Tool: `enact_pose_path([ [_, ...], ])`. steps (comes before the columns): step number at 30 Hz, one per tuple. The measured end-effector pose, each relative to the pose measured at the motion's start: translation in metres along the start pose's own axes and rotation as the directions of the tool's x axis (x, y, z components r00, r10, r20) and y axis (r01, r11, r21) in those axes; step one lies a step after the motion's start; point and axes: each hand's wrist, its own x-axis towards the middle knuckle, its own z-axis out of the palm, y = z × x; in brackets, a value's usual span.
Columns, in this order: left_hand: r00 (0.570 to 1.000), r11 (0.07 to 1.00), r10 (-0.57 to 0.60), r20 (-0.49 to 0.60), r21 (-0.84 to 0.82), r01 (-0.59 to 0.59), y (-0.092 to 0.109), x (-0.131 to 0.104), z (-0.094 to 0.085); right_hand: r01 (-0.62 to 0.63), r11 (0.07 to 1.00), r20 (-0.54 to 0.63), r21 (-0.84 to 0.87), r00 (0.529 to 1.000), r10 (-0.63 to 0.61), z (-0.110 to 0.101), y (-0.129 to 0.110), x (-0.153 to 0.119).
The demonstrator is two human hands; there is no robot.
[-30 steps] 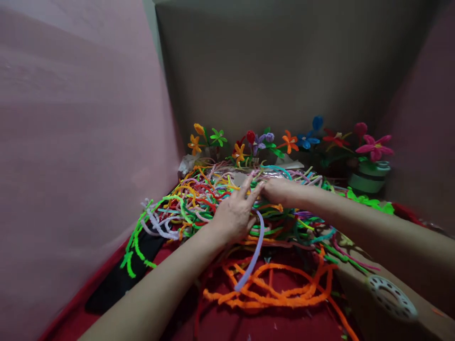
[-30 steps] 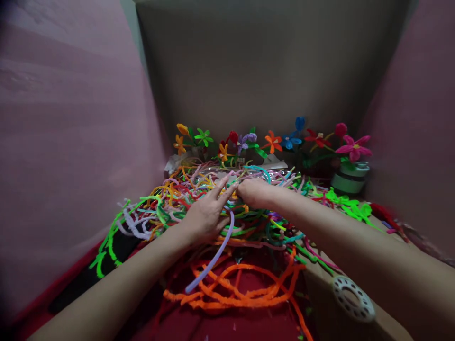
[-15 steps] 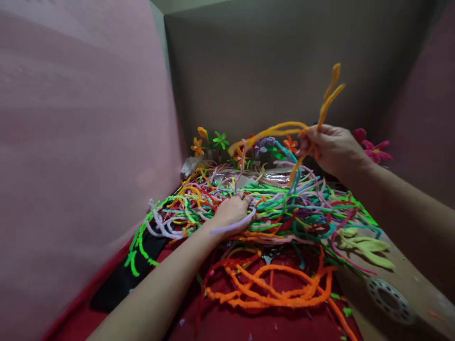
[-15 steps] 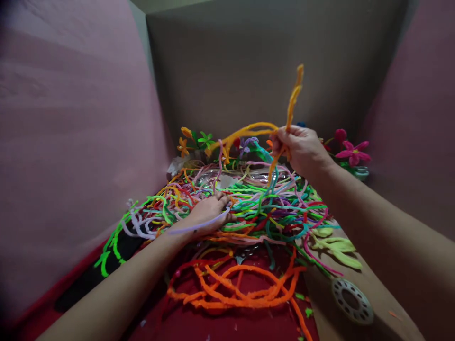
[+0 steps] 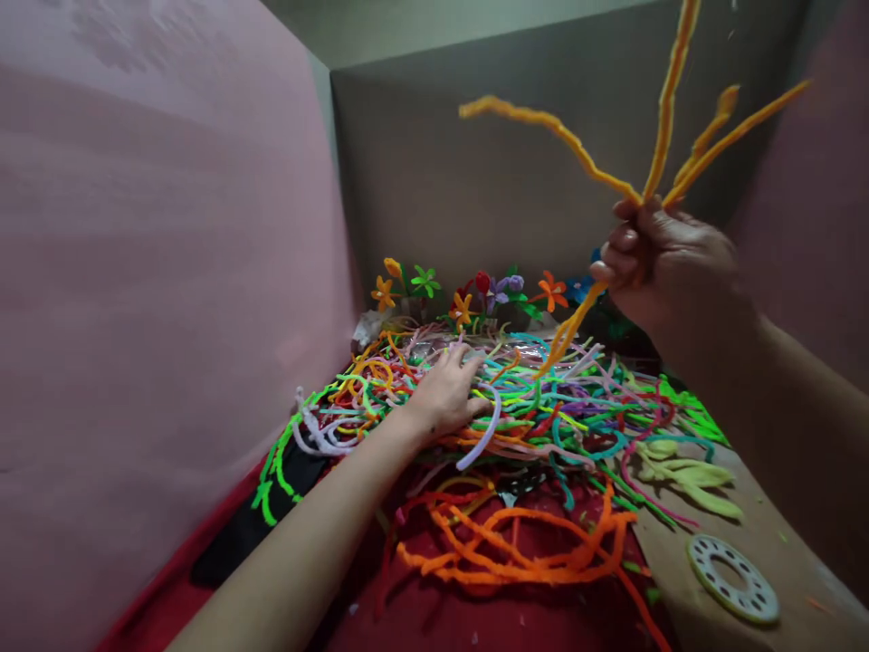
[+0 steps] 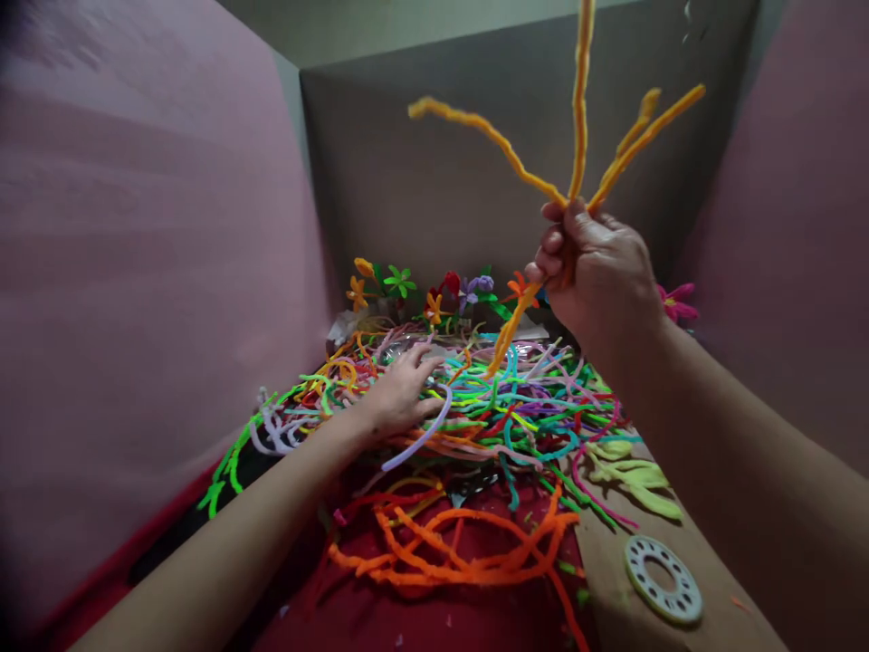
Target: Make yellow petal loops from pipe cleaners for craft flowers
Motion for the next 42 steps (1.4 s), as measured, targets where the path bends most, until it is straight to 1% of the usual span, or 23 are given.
enact_pose_path([
  [2,0.999,0.999,0.039,-0.035,0.007,-0.038,-0.002,-0.001,-0.014,-0.071,0.997,0.015,0.03,0.997,0.071,-0.001,-0.002,-0.003],
  [4,0.997,0.999,0.033,-0.069,-0.04,-0.036,-0.002,-0.003,-0.032,-0.138,0.989,0.051,0.054,0.99,0.135,-0.002,-0.001,-0.007],
  [5,0.995,0.994,0.007,-0.1,-0.107,-0.018,-0.001,-0.005,-0.042,-0.171,0.983,0.077,0.06,0.983,0.166,-0.003,0.0,-0.01],
  [7,0.974,0.94,-0.144,-0.176,-0.332,0.079,0.005,-0.008,-0.062,-0.266,0.962,0.131,0.061,0.958,0.256,-0.004,0.003,-0.017],
  [8,0.951,0.872,-0.242,-0.191,-0.474,0.126,0.011,-0.01,-0.07,-0.323,0.944,0.165,0.075,0.937,0.307,-0.004,0.004,-0.022],
  [10,0.924,0.661,-0.363,-0.12,-0.732,0.164,0.027,-0.013,-0.083,-0.425,0.899,0.245,0.111,0.888,0.389,-0.003,0.008,-0.034],
  [12,0.932,0.394,-0.362,-0.007,-0.907,0.147,0.046,-0.014,-0.089,-0.502,0.853,0.316,0.144,0.84,0.441,-0.001,0.012,-0.048],
  [14,0.947,0.141,-0.313,0.073,-0.982,0.122,0.064,-0.013,-0.09,-0.565,0.816,0.379,0.125,0.787,0.487,0.001,0.016,-0.065],
  [15,0.95,0.045,-0.299,0.095,-0.993,0.113,0.071,-0.012,-0.09,-0.59,0.801,0.397,0.099,0.761,0.512,0.002,0.018,-0.073],
  [16,0.948,-0.023,-0.302,0.1,-0.995,0.098,0.077,-0.011,-0.09,-0.607,0.792,0.406,0.066,0.741,0.534,0.003,0.019,-0.081],
  [18,0.932,-0.077,-0.355,0.071,-0.996,0.046,0.086,-0.01,-0.089,-0.62,0.785,0.425,0.011,0.713,0.557,0.004,0.021,-0.096],
  [20,0.906,-0.062,-0.422,0.018,-0.998,-0.009,0.092,-0.01,-0.089,-0.628,0.778,0.438,-0.026,0.693,0.573,0.004,0.021,-0.107],
  [22,0.884,-0.034,-0.467,-0.016,-0.999,-0.036,0.093,-0.012,-0.093,-0.639,0.769,0.431,-0.035,0.684,0.588,0.001,0.019,-0.112],
  [27,0.846,-0.033,-0.528,-0.073,-0.994,-0.106,0.082,-0.022,-0.119,-0.695,0.719,0.373,0.0,0.667,0.645,-0.017,0.01,-0.105],
  [28,0.849,-0.051,-0.526,-0.055,-0.994,-0.097,0.079,-0.024,-0.124,-0.704,0.71,0.356,-0.008,0.662,0.66,-0.021,0.008,-0.102],
  [29,0.864,-0.072,-0.504,-0.006,-0.996,-0.049,0.077,-0.027,-0.128,-0.704,0.71,0.342,-0.009,0.665,0.664,-0.025,0.006,-0.1],
  [31,0.914,-0.083,-0.361,0.184,-0.983,0.165,0.079,-0.031,-0.129,-0.688,0.725,0.366,0.006,0.677,0.639,-0.028,0.001,-0.099],
  [32,0.918,-0.06,-0.271,0.288,-0.957,0.283,0.083,-0.032,-0.127,-0.677,0.735,0.382,0.026,0.686,0.619,-0.027,-0.001,-0.1],
  [34,0.883,0.032,-0.116,0.456,-0.886,0.462,0.097,-0.031,-0.116,-0.653,0.752,0.405,0.086,0.713,0.573,-0.018,-0.003,-0.105],
  [36,0.853,0.138,-0.055,0.518,-0.843,0.521,0.115,-0.026,-0.104,-0.614,0.775,0.394,0.148,0.756,0.524,-0.004,-0.003,-0.112],
  [37,0.853,0.188,-0.063,0.519,-0.833,0.521,0.123,-0.023,-0.099,-0.605,0.78,0.379,0.159,0.767,0.518,0.002,-0.002,-0.115],
  [39,0.881,0.272,-0.096,0.463,-0.839,0.471,0.134,-0.015,-0.093,-0.572,0.803,0.385,0.166,0.788,0.481,0.012,-0.002,-0.118],
  [42,0.919,0.437,-0.103,0.38,-0.813,0.385,0.133,-0.011,-0.096,-0.49,0.85,0.355,0.192,0.843,0.405,0.009,-0.007,-0.113],
])
